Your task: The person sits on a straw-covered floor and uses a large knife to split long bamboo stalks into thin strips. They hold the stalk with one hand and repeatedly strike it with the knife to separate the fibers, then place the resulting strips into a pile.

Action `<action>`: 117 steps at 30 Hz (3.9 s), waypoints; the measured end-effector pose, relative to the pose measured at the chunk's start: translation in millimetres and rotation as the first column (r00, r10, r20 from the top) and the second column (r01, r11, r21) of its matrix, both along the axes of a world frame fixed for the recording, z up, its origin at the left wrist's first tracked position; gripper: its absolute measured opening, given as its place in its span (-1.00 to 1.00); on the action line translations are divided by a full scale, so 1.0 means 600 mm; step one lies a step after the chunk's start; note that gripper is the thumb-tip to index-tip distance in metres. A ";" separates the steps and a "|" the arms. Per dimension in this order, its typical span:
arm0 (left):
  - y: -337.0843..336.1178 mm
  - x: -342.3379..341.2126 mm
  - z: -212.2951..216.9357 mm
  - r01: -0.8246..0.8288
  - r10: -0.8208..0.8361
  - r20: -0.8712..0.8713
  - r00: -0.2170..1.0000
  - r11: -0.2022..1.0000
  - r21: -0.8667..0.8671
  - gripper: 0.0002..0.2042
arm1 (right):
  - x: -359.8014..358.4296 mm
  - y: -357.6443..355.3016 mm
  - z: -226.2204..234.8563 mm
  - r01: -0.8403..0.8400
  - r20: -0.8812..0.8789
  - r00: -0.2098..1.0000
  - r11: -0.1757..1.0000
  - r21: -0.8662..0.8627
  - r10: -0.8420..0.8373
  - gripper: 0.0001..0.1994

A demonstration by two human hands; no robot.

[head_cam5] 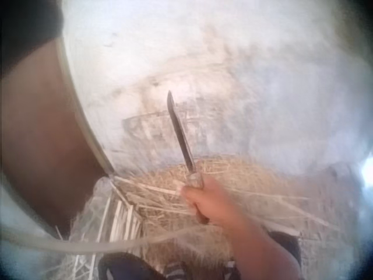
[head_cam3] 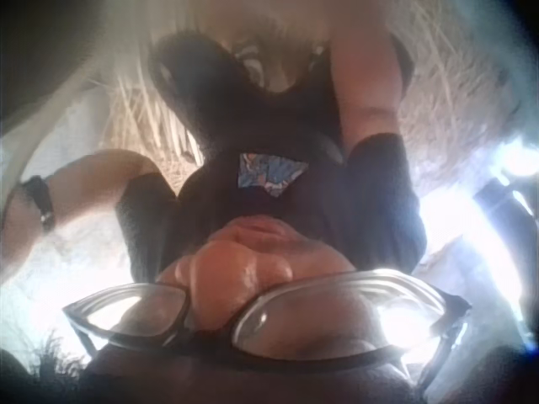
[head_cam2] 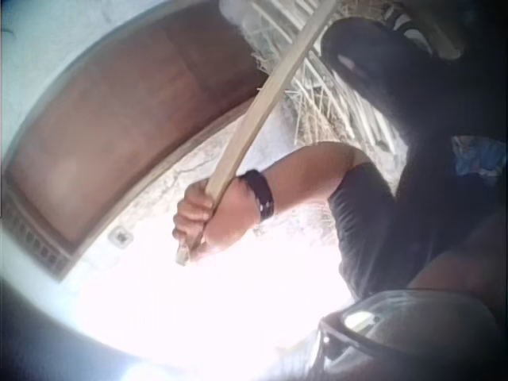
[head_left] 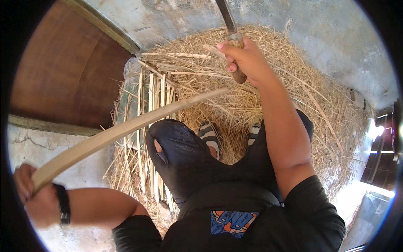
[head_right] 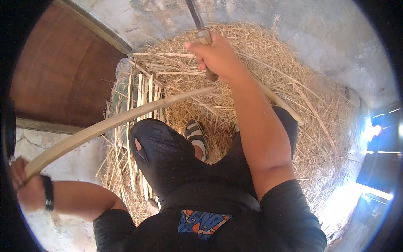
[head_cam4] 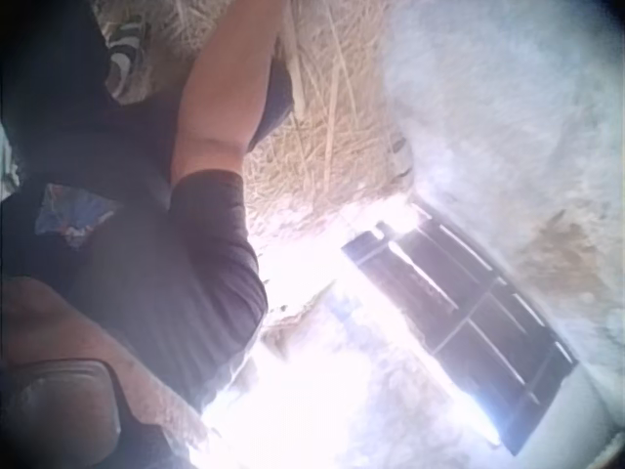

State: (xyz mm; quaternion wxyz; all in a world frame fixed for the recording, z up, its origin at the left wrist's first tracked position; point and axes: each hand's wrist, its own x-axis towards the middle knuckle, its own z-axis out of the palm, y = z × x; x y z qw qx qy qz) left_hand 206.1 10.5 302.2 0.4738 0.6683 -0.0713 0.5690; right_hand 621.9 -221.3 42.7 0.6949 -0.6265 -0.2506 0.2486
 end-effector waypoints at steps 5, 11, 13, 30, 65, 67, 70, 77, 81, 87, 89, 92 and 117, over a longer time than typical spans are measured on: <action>0.018 0.099 -0.071 0.055 -0.021 0.180 0.983 0.980 -0.189 -0.40 | -0.027 0.017 0.009 -0.106 0.044 0.993 0.991 -0.084 0.110 -0.50; 0.044 0.166 -0.040 0.006 0.029 0.140 0.990 0.970 -0.241 -0.38 | -0.128 0.050 0.053 -0.241 0.057 0.963 0.937 -0.255 0.263 -0.65; 0.052 0.191 -0.030 -0.074 0.120 0.153 0.981 0.958 -0.275 -0.40 | -0.178 0.069 0.013 -0.139 0.323 0.927 0.976 -0.170 0.188 -0.64; 0.095 0.220 -0.032 -0.281 0.375 0.129 0.918 0.845 -0.455 -0.38 | -0.236 0.074 -0.200 -0.112 0.195 0.956 0.889 -0.443 0.217 -0.64; 0.096 0.229 -0.056 -0.288 0.377 0.149 0.914 0.863 -0.415 -0.38 | -0.231 0.075 -0.278 -0.031 0.111 0.991 0.919 -0.394 0.081 -0.68; 0.151 0.202 -0.047 -0.302 0.366 0.143 0.920 0.891 -0.340 -0.37 | -0.263 0.083 -0.222 -0.028 0.295 0.950 0.967 -0.253 0.105 -0.70; 0.256 0.152 -0.023 -0.407 0.440 0.137 0.888 0.888 -0.214 -0.36 | -0.249 0.070 -0.255 -0.055 0.167 0.979 0.940 -0.336 0.117 -0.67; 0.243 0.242 -0.025 -0.565 0.620 0.142 0.772 0.771 -0.294 -0.37 | -0.215 0.073 -0.305 -0.043 -0.309 0.943 0.875 -0.482 -0.123 -0.70; 0.339 0.219 0.029 -0.507 0.532 0.083 0.843 0.836 -0.210 -0.36 | -0.248 0.074 -0.220 -0.045 0.127 0.987 0.935 -0.352 0.096 -0.74; 0.319 0.306 -0.014 -0.686 0.724 -0.006 0.690 0.651 -0.325 -0.29 | -0.262 0.107 -0.327 0.039 -0.014 0.999 0.961 -0.273 -0.044 -0.75; 0.252 0.307 -0.014 -0.576 0.687 -0.014 0.727 0.597 -0.559 -0.26 | -0.259 0.110 -0.310 -0.047 -0.042 0.999 0.942 -0.333 0.034 -0.77; 0.265 0.301 -0.008 -0.551 0.685 -0.028 0.728 0.561 -0.618 -0.26 | -0.265 0.106 -0.286 0.106 0.207 0.977 0.949 -0.298 -0.045 -0.76; 0.159 0.314 -0.062 -0.615 0.722 -0.014 0.691 0.579 -0.536 -0.33 | -0.225 0.094 -0.291 -0.059 0.024 0.996 0.853 -0.519 0.084 -0.72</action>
